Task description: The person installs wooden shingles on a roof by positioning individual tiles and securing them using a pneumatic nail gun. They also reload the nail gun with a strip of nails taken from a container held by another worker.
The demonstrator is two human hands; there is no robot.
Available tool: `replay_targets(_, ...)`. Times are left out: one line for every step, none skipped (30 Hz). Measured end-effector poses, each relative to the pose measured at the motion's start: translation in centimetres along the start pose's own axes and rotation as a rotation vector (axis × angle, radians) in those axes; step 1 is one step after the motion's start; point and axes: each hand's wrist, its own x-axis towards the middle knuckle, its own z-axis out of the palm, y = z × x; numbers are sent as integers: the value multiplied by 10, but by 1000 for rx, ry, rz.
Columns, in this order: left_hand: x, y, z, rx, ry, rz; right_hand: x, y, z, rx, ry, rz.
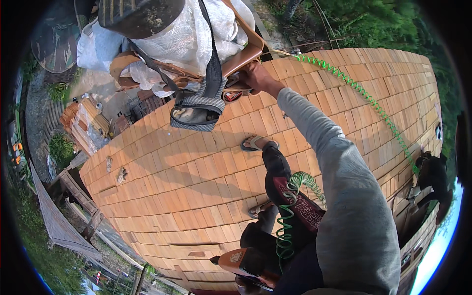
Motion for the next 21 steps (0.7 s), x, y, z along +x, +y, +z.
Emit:
replay_targets(0,-2,1,-9,2,1,-2,2,0,338,-93,170)
replay_targets(1,-4,1,-13,5,0,-7,4,-1,672,-183,346)
replay_targets(0,-5,0,-18,1,1,-10,5,-2,1006,-273,524)
replay_targets(-1,-5,0,-22,-3,0,-9,6,-2,1196,-236,541)
replay_targets(-1,-6,-1,-24,-2,1,-7,5,-5,1179,-249,571)
replay_targets(-2,-6,-1,-21,-2,4,-5,5,-8,1162,-260,602)
replay_targets(-3,-6,-1,-23,-4,4,-3,4,-12,1144,-271,632)
replay_targets(-2,-6,1,-20,-6,8,1,5,-15,1193,-327,670)
replay_targets(-2,-6,1,-17,-7,10,1,3,-17,1191,-303,675)
replay_targets(-4,-5,0,-16,-8,12,1,1,-18,1188,-279,680)
replay_targets(-3,-6,1,-16,-10,15,1,0,-18,1185,-257,684)
replay_targets(-4,-7,0,-16,-9,17,-1,-3,-19,1248,-240,708)
replay_targets(-6,-7,0,-16,-9,20,-3,-5,-21,1311,-222,733)
replay_targets(-6,-7,0,-17,-14,23,-6,-1,-20,1370,-201,756)
replay_targets(-7,-7,-1,-18,-19,24,-8,3,-21,1429,-189,767)
replay_targets(-8,-7,-1,-18,-26,26,-11,6,-22,1487,-176,777)
replay_targets(-8,-8,-1,-23,-29,29,-11,4,-24,1547,-168,786)
replay_targets(-11,-8,-2,-24,-30,34,-11,3,-26,1501,-179,808)
replay_targets(-13,-10,-3,-29,-36,37,-12,0,-29,1453,-190,829)
replay_targets(-14,-9,-2,-36,-36,45,-10,-6,-32,1409,-204,845)
replay_targets(-18,-10,-2,-42,-41,53,-12,-13,-36,1435,-186,844)
